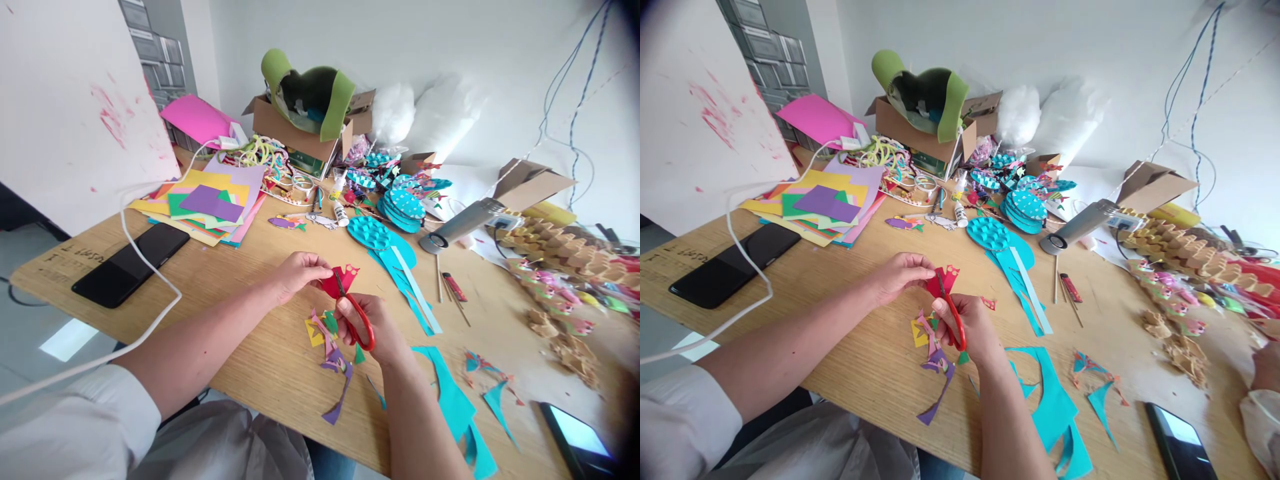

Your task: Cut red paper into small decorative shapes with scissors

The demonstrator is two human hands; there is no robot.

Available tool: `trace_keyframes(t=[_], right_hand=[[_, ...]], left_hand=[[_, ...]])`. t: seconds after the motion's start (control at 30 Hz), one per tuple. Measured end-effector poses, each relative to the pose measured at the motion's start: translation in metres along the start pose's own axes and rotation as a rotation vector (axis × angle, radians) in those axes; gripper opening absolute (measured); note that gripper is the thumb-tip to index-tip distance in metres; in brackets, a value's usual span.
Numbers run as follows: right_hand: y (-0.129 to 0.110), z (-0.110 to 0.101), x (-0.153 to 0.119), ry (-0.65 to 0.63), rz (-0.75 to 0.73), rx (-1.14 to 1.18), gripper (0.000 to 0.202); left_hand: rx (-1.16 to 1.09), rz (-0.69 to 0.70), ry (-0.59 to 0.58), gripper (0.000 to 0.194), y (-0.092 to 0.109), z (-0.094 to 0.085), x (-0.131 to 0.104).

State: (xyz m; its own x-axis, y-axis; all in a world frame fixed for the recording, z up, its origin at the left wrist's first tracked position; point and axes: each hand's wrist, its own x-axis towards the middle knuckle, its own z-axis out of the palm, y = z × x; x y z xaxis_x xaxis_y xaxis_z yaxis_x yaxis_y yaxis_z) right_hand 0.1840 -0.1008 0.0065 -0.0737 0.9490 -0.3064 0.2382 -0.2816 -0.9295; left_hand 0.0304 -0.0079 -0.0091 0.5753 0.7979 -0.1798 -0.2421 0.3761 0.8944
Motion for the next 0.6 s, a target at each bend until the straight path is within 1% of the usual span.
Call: trace_keyframes(t=[0.27, 0.43, 0.6], right_hand=[[0.0021, -0.0002, 0.0012, -0.021, -0.077, -0.014, 0.05], [0.0025, 0.0009, 0.0021, -0.007, -0.08, -0.029, 0.048], [0.0001, 0.0024, 0.0012, 0.006, -0.073, -0.034, 0.051]], left_hand=[[-0.082, -0.028, -0.036, 0.021, -0.001, 0.0017, -0.0006], [-0.099, -0.034, -0.058, 0.023, -0.0033, 0.0016, -0.0005], [-0.115, -0.033, -0.064, 0.023, -0.0037, 0.0019, -0.0003]])
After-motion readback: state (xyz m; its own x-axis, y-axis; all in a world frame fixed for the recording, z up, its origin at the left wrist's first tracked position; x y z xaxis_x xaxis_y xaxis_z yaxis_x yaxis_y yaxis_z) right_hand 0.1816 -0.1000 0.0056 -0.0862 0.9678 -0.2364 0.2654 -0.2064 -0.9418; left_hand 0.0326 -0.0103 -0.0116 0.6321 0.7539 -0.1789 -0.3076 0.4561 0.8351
